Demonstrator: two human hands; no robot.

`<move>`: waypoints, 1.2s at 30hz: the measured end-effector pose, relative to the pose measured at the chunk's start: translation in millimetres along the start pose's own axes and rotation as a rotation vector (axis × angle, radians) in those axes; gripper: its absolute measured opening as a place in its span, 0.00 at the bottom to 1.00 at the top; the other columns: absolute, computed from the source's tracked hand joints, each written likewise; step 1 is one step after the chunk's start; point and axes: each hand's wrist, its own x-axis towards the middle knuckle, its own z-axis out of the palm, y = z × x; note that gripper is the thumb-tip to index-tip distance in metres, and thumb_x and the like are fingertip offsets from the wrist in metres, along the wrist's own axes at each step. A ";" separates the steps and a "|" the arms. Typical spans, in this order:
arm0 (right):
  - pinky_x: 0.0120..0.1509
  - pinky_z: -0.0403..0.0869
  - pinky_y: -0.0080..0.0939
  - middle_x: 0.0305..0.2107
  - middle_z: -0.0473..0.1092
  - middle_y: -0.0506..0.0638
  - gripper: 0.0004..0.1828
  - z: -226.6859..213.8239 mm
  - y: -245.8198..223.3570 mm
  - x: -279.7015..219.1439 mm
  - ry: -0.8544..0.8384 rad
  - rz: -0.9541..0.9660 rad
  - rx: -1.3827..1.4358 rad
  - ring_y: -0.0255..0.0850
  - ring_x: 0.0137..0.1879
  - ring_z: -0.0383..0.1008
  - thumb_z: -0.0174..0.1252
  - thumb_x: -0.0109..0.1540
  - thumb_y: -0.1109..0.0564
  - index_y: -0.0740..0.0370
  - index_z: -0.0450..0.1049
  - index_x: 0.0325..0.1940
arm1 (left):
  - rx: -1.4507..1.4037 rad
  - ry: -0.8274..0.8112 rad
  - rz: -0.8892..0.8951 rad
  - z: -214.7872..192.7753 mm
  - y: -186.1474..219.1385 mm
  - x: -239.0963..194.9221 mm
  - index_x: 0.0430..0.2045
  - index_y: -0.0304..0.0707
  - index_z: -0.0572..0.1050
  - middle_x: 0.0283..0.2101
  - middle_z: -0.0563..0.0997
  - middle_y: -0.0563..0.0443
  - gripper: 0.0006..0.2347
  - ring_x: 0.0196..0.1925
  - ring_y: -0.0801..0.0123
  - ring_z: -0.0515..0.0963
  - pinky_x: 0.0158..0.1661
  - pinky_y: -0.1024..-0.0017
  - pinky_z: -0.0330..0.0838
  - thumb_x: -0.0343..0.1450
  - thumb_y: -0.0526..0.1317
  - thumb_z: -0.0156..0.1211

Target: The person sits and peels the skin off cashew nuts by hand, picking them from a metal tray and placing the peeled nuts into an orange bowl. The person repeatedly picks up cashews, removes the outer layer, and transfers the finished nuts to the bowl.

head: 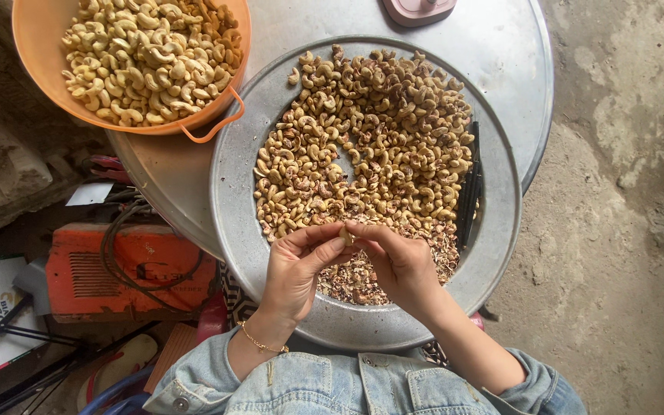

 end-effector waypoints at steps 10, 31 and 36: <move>0.26 0.68 0.31 0.23 0.81 0.50 0.21 -5.1 -12.7 6.1 -0.067 0.040 0.192 0.34 0.18 0.67 0.53 0.65 0.64 0.59 0.72 0.63 | -0.213 -0.075 -0.140 -7.9 1.5 3.3 0.45 0.27 0.80 0.38 0.85 0.32 0.12 0.38 0.51 0.87 0.40 0.62 0.85 0.68 0.24 0.62; 0.23 0.64 0.30 0.24 0.81 0.52 0.21 -8.1 1.7 5.2 -0.091 0.111 0.240 0.33 0.18 0.67 0.49 0.67 0.60 0.61 0.71 0.65 | 0.091 -0.100 -0.048 -15.3 35.8 19.3 0.47 0.30 0.80 0.42 0.84 0.31 0.10 0.35 0.61 0.82 0.35 0.72 0.78 0.73 0.34 0.59; 0.22 0.64 0.30 0.23 0.80 0.55 0.21 -20.0 8.0 -1.6 -0.069 0.164 0.293 0.34 0.17 0.66 0.49 0.67 0.61 0.64 0.72 0.65 | 0.663 0.061 0.690 -5.2 139.0 62.3 0.43 0.36 0.78 0.40 0.82 0.41 0.04 0.36 0.71 0.78 0.39 0.78 0.75 0.78 0.35 0.57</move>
